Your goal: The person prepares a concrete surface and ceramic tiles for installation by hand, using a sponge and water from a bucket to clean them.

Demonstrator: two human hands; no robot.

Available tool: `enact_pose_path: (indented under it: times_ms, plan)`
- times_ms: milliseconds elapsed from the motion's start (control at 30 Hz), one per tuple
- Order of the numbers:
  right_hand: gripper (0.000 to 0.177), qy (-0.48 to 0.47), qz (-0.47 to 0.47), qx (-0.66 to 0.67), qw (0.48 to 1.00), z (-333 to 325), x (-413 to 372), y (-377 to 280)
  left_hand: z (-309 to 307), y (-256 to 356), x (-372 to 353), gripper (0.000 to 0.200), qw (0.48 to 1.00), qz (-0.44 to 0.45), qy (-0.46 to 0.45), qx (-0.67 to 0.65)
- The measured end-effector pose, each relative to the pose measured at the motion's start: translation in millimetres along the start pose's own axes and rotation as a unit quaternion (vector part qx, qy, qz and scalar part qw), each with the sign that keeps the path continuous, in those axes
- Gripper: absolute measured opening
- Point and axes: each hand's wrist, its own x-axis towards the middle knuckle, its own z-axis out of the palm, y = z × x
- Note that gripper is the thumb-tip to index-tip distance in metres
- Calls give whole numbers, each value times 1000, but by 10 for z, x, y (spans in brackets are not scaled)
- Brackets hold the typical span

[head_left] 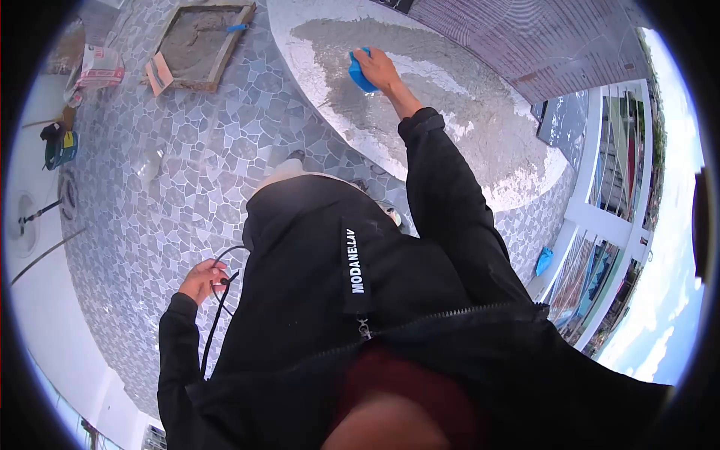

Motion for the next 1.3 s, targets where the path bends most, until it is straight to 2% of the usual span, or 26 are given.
enact_pose_path:
  times_ms: [33,100,133,200,233,333,400,467,533,567,633,667,733,833,867,933,967,1000,1033,1067,1133,1200,1233,1267,1300]
  plan:
    - [61,-4,36,36,999,5,50,-95,-110,150,29,25,998,3,-12,63]
    - [63,-7,15,8,1000,34,124,-138,-277,372,104,28,994,-3,21,104]
    - [63,-5,47,15,999,13,28,-247,-389,510,135,27,991,-5,-22,130]
    - [66,-36,109,39,993,8,-90,-257,-501,703,166,28,993,-4,-21,119]
    - [69,-20,123,11,992,-1,-227,-350,-506,809,155,27,987,0,-1,158]
    - [67,-47,165,-45,984,-93,-402,-160,-706,920,401,26,955,69,8,289]
    - [65,-42,175,-52,982,-205,-507,-103,-666,1006,520,25,963,55,-1,265]
    - [60,-20,222,-29,974,-345,-639,-57,-473,1141,498,26,952,8,-135,273]
    - [58,18,229,-25,973,-426,-799,-33,-199,1145,462,32,914,95,-203,340]
    - [58,29,239,-17,970,-461,-873,1,-61,1201,390,36,855,167,-160,465]
    - [58,34,251,-7,967,-517,-1006,7,43,1282,388,38,834,179,-158,498]
    - [58,32,246,-9,969,-533,-1049,16,79,1281,372,39,813,183,-155,531]
    - [56,70,245,-14,967,-563,-1156,77,57,1329,363,38,818,184,-143,526]
    - [46,36,198,22,979,-698,-1191,186,9,1321,413,36,846,163,-160,482]
    - [46,48,196,24,979,-729,-1198,238,17,1260,384,36,839,170,-162,490]
    - [38,-23,196,-76,977,-788,-1239,62,218,1112,301,35,747,134,-240,605]
    - [36,-2,128,-120,985,-831,-1220,340,352,966,252,33,741,122,-226,620]
    - [39,16,73,-178,981,-820,-1255,348,481,794,200,32,732,110,-213,638]
    - [41,37,28,-156,987,-796,-1335,351,603,664,170,29,721,98,-201,656]
    - [43,22,14,-160,987,-806,-1383,353,704,552,147,26,711,84,-183,674]
    - [42,10,15,-172,985,-800,-1525,272,800,280,135,22,720,133,-217,646]
    - [39,-26,26,-220,975,-762,-1584,257,874,65,74,19,699,107,-219,672]
    - [38,-20,28,-242,970,-711,-1586,222,759,-73,117,17,696,146,-244,659]
    - [38,-13,30,-263,964,-648,-1543,175,824,2,8,17,666,157,-264,679]
    - [38,7,26,-254,967,-604,-1459,107,935,111,-95,19,730,56,-235,639]
